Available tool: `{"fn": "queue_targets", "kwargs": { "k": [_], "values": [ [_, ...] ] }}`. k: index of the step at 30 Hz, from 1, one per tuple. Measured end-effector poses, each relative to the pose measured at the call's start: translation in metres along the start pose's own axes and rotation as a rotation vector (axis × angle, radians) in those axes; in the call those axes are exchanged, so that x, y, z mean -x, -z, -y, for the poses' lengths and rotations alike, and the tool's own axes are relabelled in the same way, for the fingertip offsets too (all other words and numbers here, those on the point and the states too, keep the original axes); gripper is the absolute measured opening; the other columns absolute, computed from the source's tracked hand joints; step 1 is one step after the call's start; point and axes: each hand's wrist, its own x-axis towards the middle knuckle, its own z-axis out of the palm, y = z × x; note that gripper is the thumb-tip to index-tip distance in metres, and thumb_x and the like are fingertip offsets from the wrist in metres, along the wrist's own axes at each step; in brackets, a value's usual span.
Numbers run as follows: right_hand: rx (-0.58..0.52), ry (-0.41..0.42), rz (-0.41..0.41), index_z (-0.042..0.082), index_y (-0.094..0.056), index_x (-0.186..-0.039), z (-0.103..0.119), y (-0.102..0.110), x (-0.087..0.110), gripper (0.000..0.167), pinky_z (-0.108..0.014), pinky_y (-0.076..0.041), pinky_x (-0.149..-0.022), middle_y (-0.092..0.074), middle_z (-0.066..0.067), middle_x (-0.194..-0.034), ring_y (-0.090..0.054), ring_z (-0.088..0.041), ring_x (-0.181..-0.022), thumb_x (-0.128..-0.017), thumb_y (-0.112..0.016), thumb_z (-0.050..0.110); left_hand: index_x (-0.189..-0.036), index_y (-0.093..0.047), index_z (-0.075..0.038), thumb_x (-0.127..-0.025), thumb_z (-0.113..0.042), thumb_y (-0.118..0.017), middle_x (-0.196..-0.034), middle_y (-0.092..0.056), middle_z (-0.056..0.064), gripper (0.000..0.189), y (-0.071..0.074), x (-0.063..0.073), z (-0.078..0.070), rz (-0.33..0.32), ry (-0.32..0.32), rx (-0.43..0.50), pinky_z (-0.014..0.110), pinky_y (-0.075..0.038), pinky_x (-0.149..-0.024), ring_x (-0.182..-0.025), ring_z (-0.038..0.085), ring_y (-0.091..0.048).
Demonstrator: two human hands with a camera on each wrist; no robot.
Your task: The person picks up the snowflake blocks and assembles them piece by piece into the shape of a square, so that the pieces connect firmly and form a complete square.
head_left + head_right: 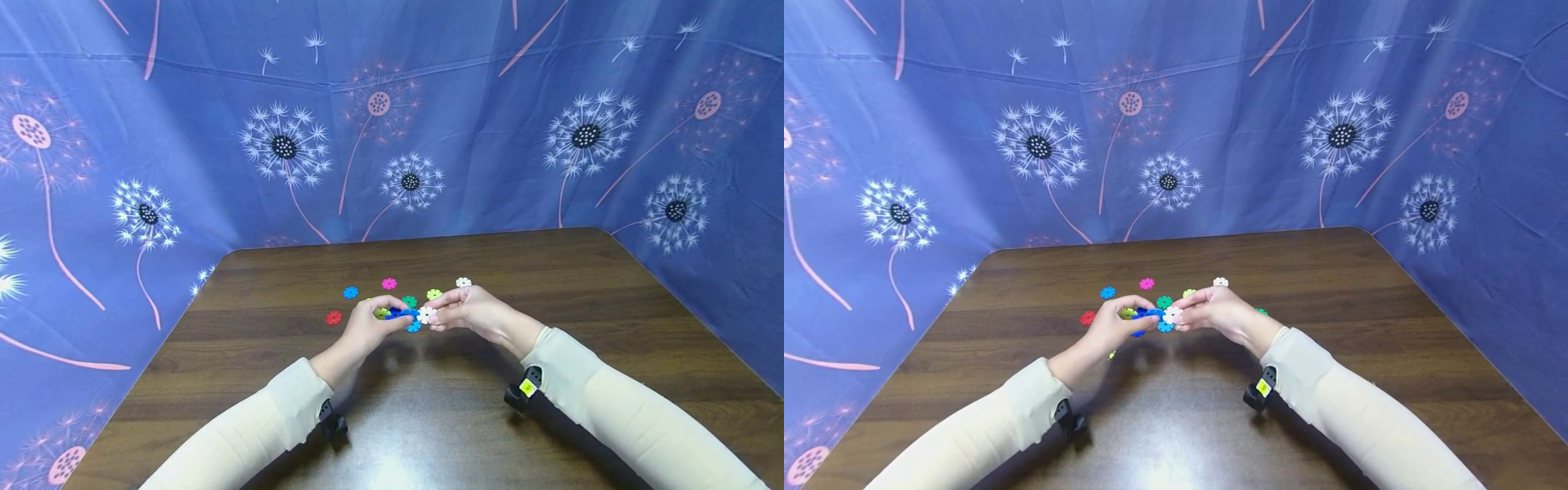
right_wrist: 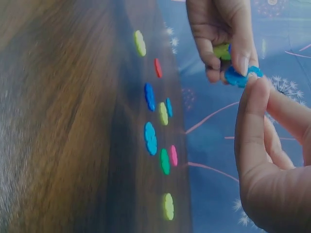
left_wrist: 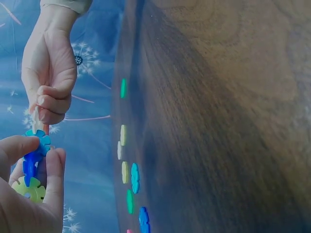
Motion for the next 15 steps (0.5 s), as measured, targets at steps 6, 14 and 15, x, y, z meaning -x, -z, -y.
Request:
{"fn": "queue_targets", "kwargs": {
  "k": [6,14,15],
  "values": [
    [-0.073,-0.041,0.008,-0.016,-0.057,-0.118,0.0034,-0.0012,0.0019,0.031,-0.027,-0.058,-0.077,-0.072,-0.004,-0.089,-0.07,-0.013,-0.077,-0.089,-0.061,-0.006,-0.088,-0.073,-0.008,-0.077,-0.012,-0.081,-0.094,-0.067,0.004,0.014,-0.0019,0.0005,-0.0003,0.005,-0.015,0.019,0.022,-0.046,-0.063,-0.077,0.009,-0.052],
    [-0.141,-0.063,0.01,-0.012,-0.06,-0.11,0.006,-0.0033,0.0055,0.02,-0.026,-0.058,-0.077,-0.072,-0.005,-0.085,-0.07,-0.014,-0.076,-0.091,-0.056,-0.008,-0.086,-0.073,-0.007,-0.077,-0.011,-0.082,-0.089,-0.068,0.005,0.013,-0.0049,0.0012,-0.0013,0.013,-0.039,0.033,0.02,-0.046,-0.062,-0.071,0.007,-0.054],
    [-0.149,-0.063,0.007,-0.011,-0.061,-0.107,0.0061,-0.0042,0.0053,0.018,-0.026,-0.058,-0.077,-0.071,-0.005,-0.085,-0.07,-0.014,-0.076,-0.09,-0.056,-0.008,-0.086,-0.073,-0.007,-0.077,-0.011,-0.082,-0.089,-0.068,0.006,0.013,-0.005,0.0015,-0.0013,0.013,-0.039,0.035,0.02,-0.046,-0.062,-0.071,0.008,-0.054]
  ]
}}
